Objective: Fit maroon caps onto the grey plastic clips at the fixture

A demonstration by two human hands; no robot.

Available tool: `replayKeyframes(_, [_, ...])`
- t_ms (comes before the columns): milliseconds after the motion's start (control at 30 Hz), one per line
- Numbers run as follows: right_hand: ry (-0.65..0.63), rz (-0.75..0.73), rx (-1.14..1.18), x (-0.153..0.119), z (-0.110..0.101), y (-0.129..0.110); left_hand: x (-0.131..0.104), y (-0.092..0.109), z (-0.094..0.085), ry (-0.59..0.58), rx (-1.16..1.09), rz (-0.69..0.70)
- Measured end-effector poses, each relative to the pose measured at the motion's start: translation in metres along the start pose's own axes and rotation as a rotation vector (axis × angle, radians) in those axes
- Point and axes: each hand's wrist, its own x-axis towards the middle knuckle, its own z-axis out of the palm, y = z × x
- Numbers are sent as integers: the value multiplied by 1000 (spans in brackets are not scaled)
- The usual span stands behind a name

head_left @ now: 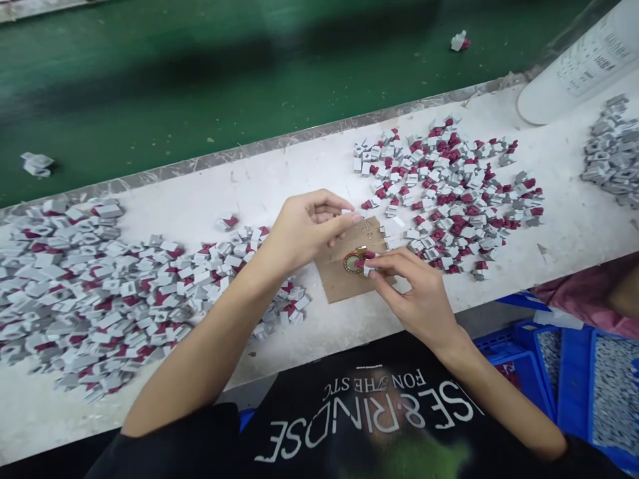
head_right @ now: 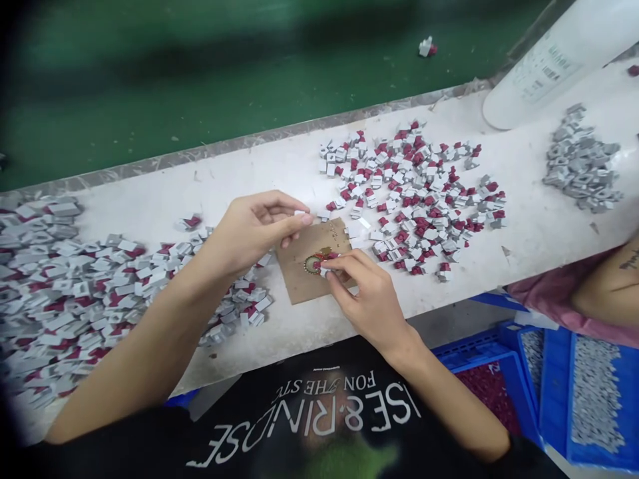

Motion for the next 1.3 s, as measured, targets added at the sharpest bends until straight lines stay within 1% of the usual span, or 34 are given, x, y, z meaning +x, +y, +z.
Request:
replayKeyframes(67, [2,-12,-16,0,0,-1,-11,-5,-4,11,-52,-43])
replayKeyframes(200, [13,-33,-10,1,0,-3,-27,-14,-8,53,-185,-79])
replayKeyframes(267, [12,-36,-16,1,0,-4,-33,-15,-9,42,-241,-100])
replayKeyframes(433, [24,-34,-2,2,0,-4,-40,-13,-7,12,-368,-142])
replayKeyframes(533, [28,-22,-2,1,1,-4,-41,-13,-6,30,-367,-127])
replayKeyframes(600, [39,3,20,1,0,-5,-42,-12,-5,61,-357,-104])
replayKeyframes(667, [67,57,86,1,-2,-7,-43,-10,-5,73,-388,-115])
replayKeyframes(800, [184,202,287,8,-7,-8,-45,0,-4,-1,-477,-176])
replayKeyframes(900, [259,255,414,16,-8,-5,-44,4,1,-35,-483,-180])
replayKeyframes(1033, [299,291,533,24,-6,0,-39,2,11,-41,-493,-134])
replayKeyframes(1133, [276,315,597,27,-7,0,-38,1,19,-38,-500,-107])
replayKeyframes(1233, [231,309,607,29,-8,0,-39,2,26,-44,-481,-102])
replayKeyframes(1300, [239,302,629,31,-7,-1,-41,3,29,-35,-464,-96])
